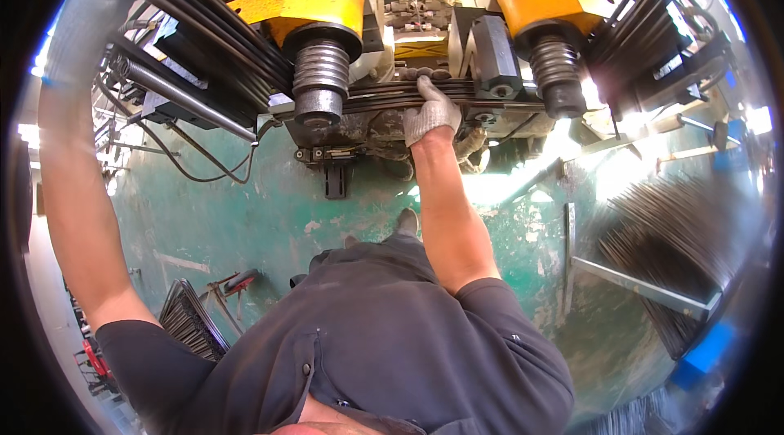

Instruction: The person takes bent metal rods from a machine, places them onto a large stack on the floor, and then feeds a new bundle of straight rods into the machine's rollers to be bent.

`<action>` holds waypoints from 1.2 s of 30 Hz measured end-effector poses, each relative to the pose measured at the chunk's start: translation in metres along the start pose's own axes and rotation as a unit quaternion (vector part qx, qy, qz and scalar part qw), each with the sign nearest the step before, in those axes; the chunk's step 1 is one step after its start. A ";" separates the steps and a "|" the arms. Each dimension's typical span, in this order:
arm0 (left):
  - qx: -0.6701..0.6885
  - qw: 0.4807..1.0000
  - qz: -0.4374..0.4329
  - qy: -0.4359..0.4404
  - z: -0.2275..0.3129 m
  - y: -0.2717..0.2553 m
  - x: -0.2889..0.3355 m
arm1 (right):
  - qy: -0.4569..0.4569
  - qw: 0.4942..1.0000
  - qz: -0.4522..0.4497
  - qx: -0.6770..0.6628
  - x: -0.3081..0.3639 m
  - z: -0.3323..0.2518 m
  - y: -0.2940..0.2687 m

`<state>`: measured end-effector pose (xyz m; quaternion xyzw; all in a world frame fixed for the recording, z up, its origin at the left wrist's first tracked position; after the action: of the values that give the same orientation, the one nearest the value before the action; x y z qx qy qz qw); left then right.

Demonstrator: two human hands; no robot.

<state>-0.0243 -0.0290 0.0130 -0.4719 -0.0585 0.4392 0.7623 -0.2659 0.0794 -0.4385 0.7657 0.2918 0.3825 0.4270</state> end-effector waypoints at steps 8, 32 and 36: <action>-0.018 0.994 0.100 -0.038 0.015 -0.015 0.078 | -0.012 0.999 0.036 0.024 0.036 0.016 0.036; 0.222 0.975 0.012 0.001 -0.010 -0.025 0.034 | -0.053 0.997 0.050 -0.028 0.018 0.019 0.034; 0.306 0.946 0.104 -0.001 -0.022 -0.021 0.018 | -0.058 0.996 0.060 -0.012 0.032 0.033 0.044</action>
<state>0.0102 -0.0341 0.0110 -0.2185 0.1275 0.5130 0.8203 -0.2152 0.0695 -0.4002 0.7975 0.2154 0.3659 0.4286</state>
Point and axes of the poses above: each hand's wrist, its own x-axis away from the middle knuckle, its own y-axis out of the palm, z = x × y, the point moved 4 cm from there along -x, towards the middle knuckle, and after that the axes turned 10 degrees about x, right-handed, at the moved point
